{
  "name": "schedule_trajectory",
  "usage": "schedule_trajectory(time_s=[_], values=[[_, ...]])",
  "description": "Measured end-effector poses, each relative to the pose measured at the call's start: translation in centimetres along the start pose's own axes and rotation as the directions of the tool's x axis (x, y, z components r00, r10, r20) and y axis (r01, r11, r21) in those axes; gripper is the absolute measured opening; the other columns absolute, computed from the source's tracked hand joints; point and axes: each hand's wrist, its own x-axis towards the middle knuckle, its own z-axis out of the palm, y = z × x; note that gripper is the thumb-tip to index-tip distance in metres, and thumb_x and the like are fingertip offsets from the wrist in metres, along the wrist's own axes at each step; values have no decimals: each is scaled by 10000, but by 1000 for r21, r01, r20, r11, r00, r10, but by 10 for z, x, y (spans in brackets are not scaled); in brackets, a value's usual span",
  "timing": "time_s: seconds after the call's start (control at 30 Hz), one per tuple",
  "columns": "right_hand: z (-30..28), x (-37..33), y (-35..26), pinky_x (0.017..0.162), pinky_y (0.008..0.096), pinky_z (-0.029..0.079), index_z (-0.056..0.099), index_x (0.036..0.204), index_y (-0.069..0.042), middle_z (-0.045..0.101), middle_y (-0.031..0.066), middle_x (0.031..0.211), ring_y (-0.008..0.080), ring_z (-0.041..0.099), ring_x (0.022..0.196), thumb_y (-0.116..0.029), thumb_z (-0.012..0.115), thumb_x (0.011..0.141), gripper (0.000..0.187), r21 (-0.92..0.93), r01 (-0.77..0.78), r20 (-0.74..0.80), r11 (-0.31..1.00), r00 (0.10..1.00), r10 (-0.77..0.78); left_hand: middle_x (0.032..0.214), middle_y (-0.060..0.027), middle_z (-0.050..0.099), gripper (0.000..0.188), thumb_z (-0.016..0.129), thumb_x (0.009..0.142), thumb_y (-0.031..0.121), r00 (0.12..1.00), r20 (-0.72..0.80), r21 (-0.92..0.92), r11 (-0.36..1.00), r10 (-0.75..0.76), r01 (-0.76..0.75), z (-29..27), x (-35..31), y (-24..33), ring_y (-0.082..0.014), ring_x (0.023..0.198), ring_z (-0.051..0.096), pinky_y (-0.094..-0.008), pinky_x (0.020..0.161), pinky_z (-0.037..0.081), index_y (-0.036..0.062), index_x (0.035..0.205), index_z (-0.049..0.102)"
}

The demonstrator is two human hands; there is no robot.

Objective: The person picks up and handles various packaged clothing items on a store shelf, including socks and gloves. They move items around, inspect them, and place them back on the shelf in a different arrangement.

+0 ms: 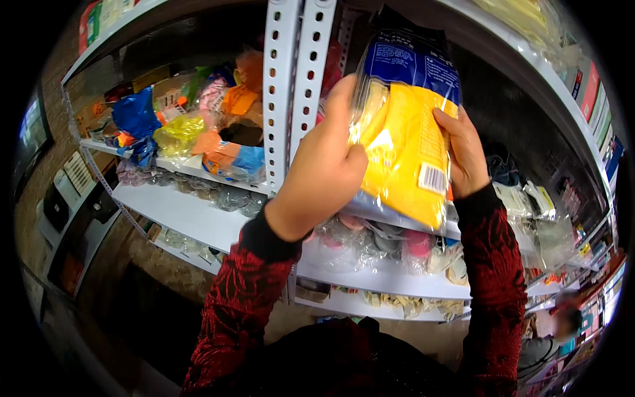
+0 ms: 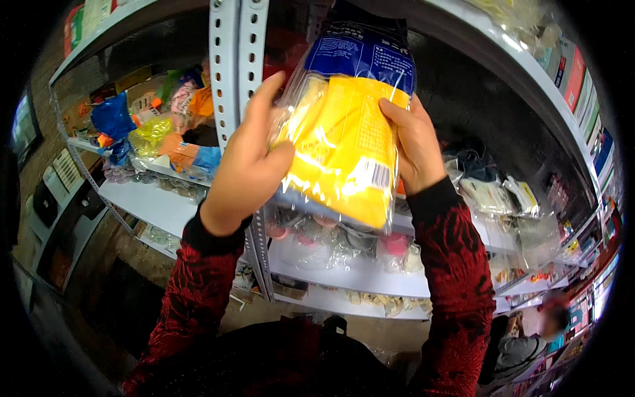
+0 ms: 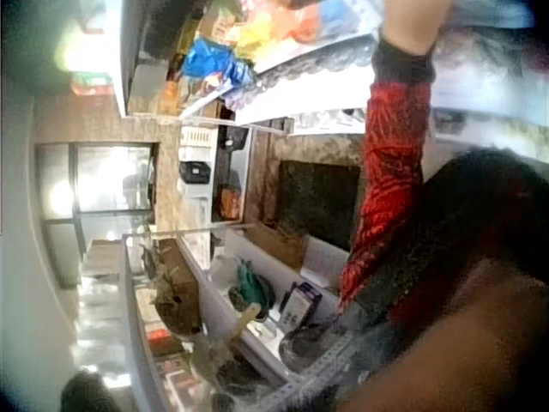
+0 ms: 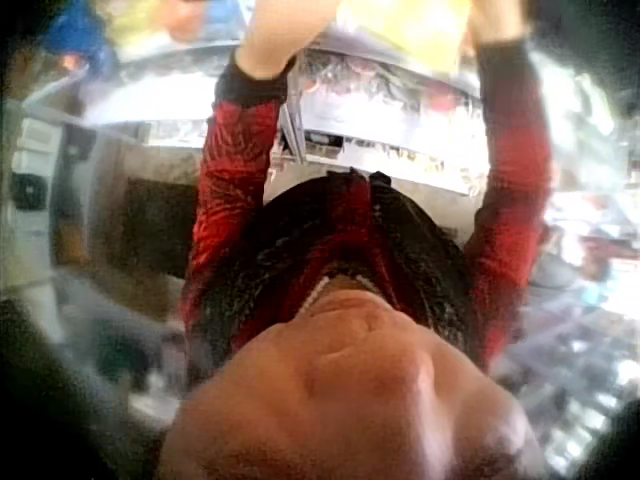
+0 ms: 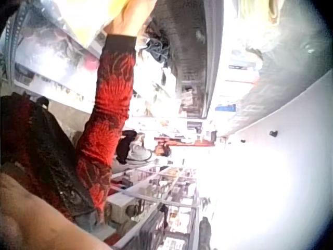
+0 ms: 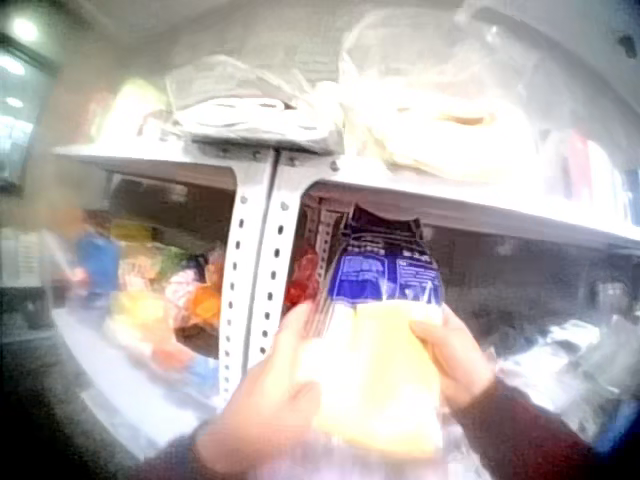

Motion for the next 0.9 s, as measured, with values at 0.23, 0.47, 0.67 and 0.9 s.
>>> schedule_trajectory(time_s=[0.23, 0.47, 0.67, 0.9], values=[[-37, 97, 19, 724, 354, 536, 412, 1153, 63, 577, 200, 1069, 263, 629, 899, -59, 473, 877, 308, -73, 42, 166, 996, 986, -29, 785, -228, 583, 163, 499, 689, 6, 890, 264, 676, 586, 372, -446, 21, 86, -9, -388, 773, 567, -427, 701, 468, -52, 812, 589], [-34, 112, 26, 885, 333, 428, 428, 1208, 103, 547, 282, 1106, 328, 548, 1049, -427, 610, 776, 707, -926, 257, 202, 275, 956, -213, 824, -242, 622, 172, 547, 686, 62, 952, 257, 921, 341, -167, -189, 14, 140, -54, -368, 805, 618, -427, 720, 497, -29, 779, 660], [-80, -2, -2, 848, 389, 440, 519, 1144, -7, 538, 209, 1140, 344, 552, 994, -233, 602, 787, 431, -837, 547, 544, 25, 836, -77, 850, -254, 608, 218, 599, 624, 51, 858, 295, 930, 331, -421, -158, 36, 145, -113, -371, 816, 615, -402, 708, 497, -17, 820, 669], [-128, -84, -26, 899, 387, 417, 516, 1162, -39, 478, 204, 1228, 348, 511, 1083, -120, 618, 750, 431, -880, 461, 472, -111, 830, -296, 777, -240, 605, 191, 574, 664, 114, 834, 361, 920, 309, -418, -243, 22, 143, -125, -379, 749, 604, -410, 656, 483, -15, 778, 657]])
